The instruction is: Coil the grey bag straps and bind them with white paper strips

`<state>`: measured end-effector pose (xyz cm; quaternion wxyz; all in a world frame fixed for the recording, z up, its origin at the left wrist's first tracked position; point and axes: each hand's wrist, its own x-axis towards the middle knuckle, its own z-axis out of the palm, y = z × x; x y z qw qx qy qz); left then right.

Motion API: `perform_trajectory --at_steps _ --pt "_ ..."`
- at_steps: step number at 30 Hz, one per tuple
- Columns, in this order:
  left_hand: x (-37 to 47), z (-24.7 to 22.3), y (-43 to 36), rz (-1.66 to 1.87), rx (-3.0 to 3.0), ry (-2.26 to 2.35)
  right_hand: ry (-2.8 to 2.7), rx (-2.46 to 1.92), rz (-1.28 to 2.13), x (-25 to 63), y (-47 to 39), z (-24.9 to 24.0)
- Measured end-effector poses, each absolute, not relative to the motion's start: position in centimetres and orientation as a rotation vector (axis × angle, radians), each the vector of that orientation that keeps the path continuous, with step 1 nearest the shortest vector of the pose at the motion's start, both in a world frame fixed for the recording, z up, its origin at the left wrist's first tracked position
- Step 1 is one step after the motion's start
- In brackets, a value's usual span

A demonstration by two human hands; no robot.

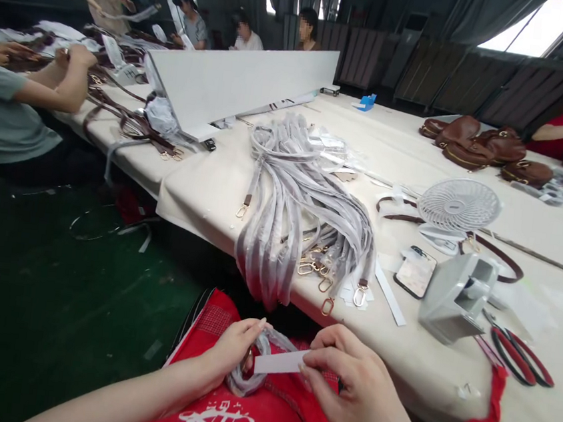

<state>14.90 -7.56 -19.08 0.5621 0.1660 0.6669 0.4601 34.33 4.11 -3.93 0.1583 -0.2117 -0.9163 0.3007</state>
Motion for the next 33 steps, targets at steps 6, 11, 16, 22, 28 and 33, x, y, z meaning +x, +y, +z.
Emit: perform_trajectory --at_steps 6,11,16,22,28,33 --pt "15.0 -19.2 -7.6 1.061 0.457 1.592 -2.763 -0.481 0.777 31.9 2.2 -3.6" --pt "14.5 -18.6 -7.7 1.08 0.52 1.598 -2.886 -0.355 0.747 29.2 0.5 -6.2" --pt "13.7 -17.5 -8.0 1.133 0.65 1.615 -2.851 -0.402 0.811 28.0 1.5 -9.4" --pt "13.0 -15.7 -8.5 1.081 0.921 1.629 -2.508 -0.556 1.2 27.1 3.6 -11.8" --pt "12.7 -14.9 -8.5 1.068 1.115 1.623 -2.257 -0.566 1.434 26.6 3.6 -12.7" --pt "12.9 -14.4 -9.1 1.013 1.208 1.685 -1.918 -0.877 1.948 26.4 4.4 -14.5"
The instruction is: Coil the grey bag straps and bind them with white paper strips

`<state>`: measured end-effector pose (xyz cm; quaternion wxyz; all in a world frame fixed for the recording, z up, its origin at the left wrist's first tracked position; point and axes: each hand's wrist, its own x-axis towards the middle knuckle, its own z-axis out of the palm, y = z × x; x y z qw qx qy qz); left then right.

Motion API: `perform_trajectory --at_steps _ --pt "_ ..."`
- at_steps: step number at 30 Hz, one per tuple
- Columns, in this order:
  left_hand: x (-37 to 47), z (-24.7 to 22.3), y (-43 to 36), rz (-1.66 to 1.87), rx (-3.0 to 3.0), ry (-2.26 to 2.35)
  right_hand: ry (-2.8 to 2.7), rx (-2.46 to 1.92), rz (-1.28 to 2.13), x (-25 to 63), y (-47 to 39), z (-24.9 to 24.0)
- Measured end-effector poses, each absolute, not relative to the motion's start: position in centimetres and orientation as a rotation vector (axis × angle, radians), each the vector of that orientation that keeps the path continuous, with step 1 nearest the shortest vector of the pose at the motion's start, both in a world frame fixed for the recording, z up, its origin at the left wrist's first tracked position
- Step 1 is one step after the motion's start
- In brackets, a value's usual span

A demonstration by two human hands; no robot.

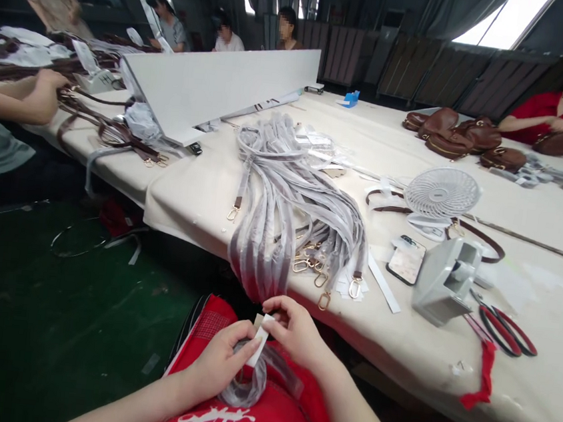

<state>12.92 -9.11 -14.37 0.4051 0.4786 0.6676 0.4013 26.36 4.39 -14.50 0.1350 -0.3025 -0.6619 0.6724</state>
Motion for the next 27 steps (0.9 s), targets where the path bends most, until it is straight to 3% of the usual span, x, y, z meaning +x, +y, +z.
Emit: perform_trajectory --at_steps 6,16,27 --pt "12.9 -14.0 -9.9 1.03 1.311 1.651 -1.835 -0.978 2.241 25.9 3.8 -17.5" --pt "12.8 -14.6 -9.4 1.041 1.127 1.827 -1.914 -0.941 2.041 25.6 2.0 -15.5" --pt "13.9 -13.3 -8.9 0.975 1.108 1.965 -1.907 -0.958 2.123 26.5 2.7 -15.2"
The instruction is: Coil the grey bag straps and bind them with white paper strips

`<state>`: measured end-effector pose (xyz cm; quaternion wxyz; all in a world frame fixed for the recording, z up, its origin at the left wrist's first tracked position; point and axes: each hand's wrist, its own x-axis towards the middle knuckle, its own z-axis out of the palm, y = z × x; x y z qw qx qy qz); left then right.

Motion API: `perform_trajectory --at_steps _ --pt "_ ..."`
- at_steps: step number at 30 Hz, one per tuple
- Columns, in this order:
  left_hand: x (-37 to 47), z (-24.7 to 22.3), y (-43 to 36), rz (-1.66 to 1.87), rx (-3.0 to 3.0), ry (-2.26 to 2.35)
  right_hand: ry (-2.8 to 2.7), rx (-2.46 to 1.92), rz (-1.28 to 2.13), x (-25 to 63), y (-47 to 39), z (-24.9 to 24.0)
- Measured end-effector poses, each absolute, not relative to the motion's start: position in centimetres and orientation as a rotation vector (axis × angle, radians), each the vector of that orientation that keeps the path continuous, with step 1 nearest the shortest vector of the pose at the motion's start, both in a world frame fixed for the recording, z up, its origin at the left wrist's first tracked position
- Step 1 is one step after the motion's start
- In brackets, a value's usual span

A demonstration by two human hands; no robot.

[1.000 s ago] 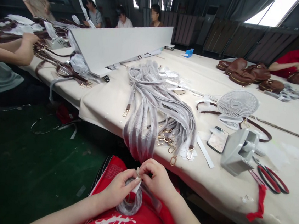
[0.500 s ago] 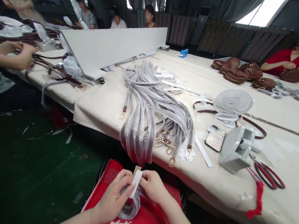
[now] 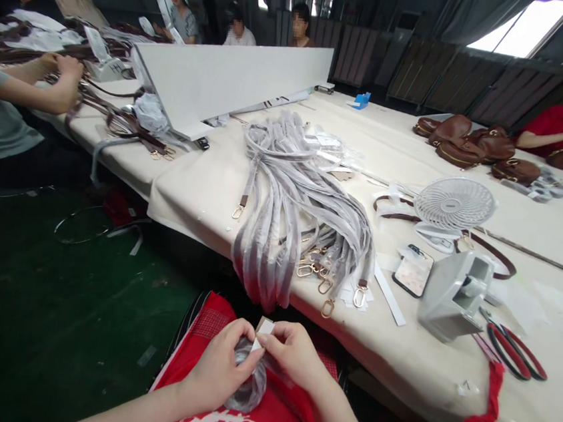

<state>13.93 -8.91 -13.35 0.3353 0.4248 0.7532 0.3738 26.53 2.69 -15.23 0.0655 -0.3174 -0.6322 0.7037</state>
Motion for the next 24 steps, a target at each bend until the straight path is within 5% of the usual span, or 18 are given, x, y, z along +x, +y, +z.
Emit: perform_trajectory --at_steps 24 --pt "13.7 -14.4 -10.4 1.283 1.237 1.74 -1.889 -0.798 2.293 26.9 3.1 -15.1"
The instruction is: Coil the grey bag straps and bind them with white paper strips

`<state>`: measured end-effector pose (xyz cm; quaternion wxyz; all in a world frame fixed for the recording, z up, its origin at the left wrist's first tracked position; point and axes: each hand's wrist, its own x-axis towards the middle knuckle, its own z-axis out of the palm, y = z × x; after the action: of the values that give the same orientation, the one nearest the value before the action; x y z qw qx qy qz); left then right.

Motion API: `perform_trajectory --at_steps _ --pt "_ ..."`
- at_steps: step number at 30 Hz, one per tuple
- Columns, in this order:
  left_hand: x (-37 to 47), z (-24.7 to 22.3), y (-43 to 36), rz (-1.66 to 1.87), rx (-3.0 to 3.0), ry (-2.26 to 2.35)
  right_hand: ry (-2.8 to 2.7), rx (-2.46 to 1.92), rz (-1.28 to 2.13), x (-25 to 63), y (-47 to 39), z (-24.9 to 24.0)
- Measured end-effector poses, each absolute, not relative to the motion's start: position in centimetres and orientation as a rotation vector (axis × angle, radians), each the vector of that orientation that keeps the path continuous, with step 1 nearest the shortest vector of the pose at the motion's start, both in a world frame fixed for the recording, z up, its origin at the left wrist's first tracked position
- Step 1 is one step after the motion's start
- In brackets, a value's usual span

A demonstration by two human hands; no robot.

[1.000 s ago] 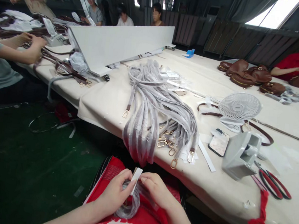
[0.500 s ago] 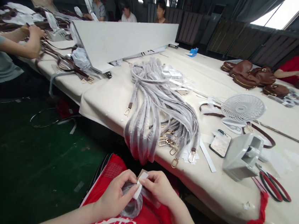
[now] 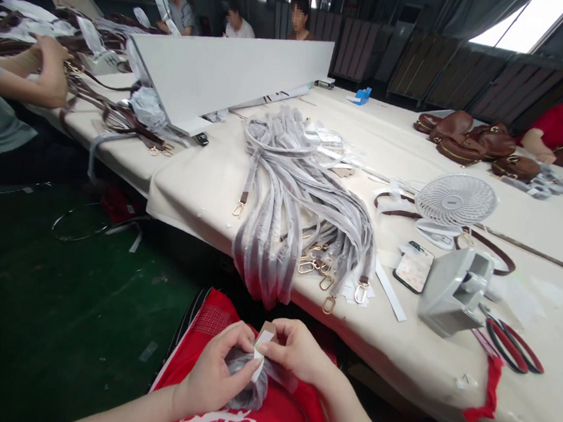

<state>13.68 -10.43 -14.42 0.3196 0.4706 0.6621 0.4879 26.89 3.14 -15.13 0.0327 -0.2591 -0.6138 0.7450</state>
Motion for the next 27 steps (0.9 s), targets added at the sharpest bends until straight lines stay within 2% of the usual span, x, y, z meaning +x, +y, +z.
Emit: perform_trajectory --at_steps 5,10,21,24,27 --pt "13.5 -13.8 -10.1 1.245 1.174 1.736 -1.942 -0.746 2.246 26.8 3.5 -14.2" --pt "13.4 -13.4 -10.1 1.245 1.142 1.714 -1.991 -0.647 2.351 26.9 4.3 -13.6" --pt "13.4 -13.3 -10.6 1.265 1.215 1.733 -2.01 -0.727 2.359 26.1 4.1 -13.5" --pt "13.1 -12.9 -10.7 1.162 1.159 1.776 -2.075 -0.731 2.298 26.0 3.8 -12.9" --pt "12.6 -12.2 -10.5 0.952 1.044 1.613 -2.153 -0.762 2.207 26.1 3.6 -12.4"
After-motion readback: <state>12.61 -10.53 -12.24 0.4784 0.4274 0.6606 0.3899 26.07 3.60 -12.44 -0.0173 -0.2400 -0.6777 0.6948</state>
